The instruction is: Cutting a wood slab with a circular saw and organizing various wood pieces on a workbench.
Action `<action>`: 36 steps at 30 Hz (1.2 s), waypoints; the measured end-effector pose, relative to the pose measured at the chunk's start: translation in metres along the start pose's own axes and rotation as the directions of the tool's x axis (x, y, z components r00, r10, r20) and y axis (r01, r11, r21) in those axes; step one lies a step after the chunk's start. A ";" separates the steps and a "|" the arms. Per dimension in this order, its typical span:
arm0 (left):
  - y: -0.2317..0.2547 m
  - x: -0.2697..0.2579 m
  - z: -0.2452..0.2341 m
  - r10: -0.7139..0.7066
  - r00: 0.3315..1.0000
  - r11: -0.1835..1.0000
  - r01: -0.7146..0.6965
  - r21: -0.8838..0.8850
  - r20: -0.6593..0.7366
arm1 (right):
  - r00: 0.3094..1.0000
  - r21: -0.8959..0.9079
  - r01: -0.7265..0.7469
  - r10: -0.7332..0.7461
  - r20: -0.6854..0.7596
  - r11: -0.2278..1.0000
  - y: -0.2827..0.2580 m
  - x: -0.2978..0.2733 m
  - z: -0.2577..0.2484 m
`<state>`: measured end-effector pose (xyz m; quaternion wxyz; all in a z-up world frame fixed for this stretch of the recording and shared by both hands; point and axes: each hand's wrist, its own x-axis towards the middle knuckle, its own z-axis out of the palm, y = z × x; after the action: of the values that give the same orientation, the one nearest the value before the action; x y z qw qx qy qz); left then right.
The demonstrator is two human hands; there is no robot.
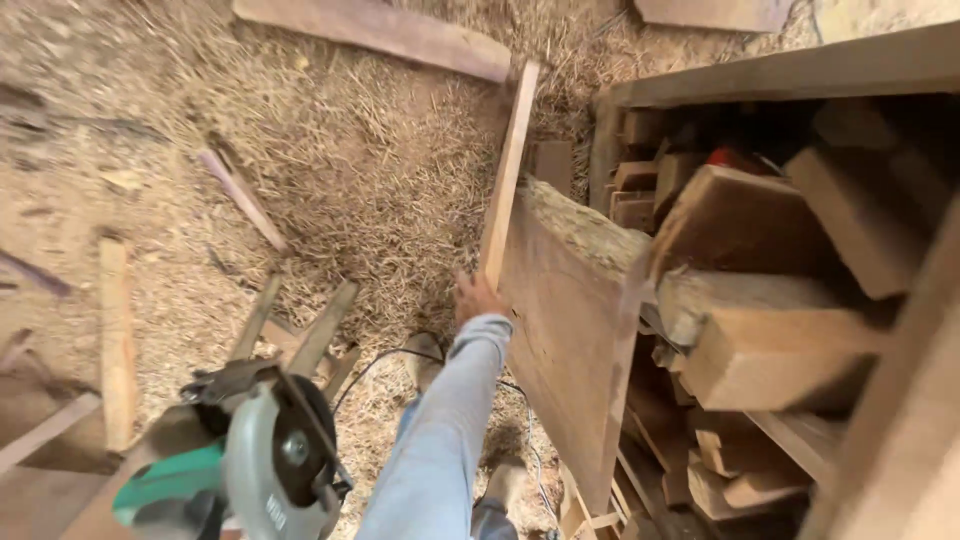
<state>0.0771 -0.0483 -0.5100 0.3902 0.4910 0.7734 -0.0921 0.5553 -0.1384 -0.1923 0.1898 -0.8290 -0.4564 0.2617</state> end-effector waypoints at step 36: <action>-0.262 -0.410 -0.176 0.132 0.873 0.680 0.266 -0.684 0.470 | 0.958 -0.546 0.125 0.042 0.283 0.828 -0.183 -0.215 -0.041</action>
<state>-0.1436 -0.3690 -0.1687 0.7291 0.2253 0.6400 0.0895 0.3643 -0.2322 -0.0023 -0.1221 -0.7918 -0.5533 0.2281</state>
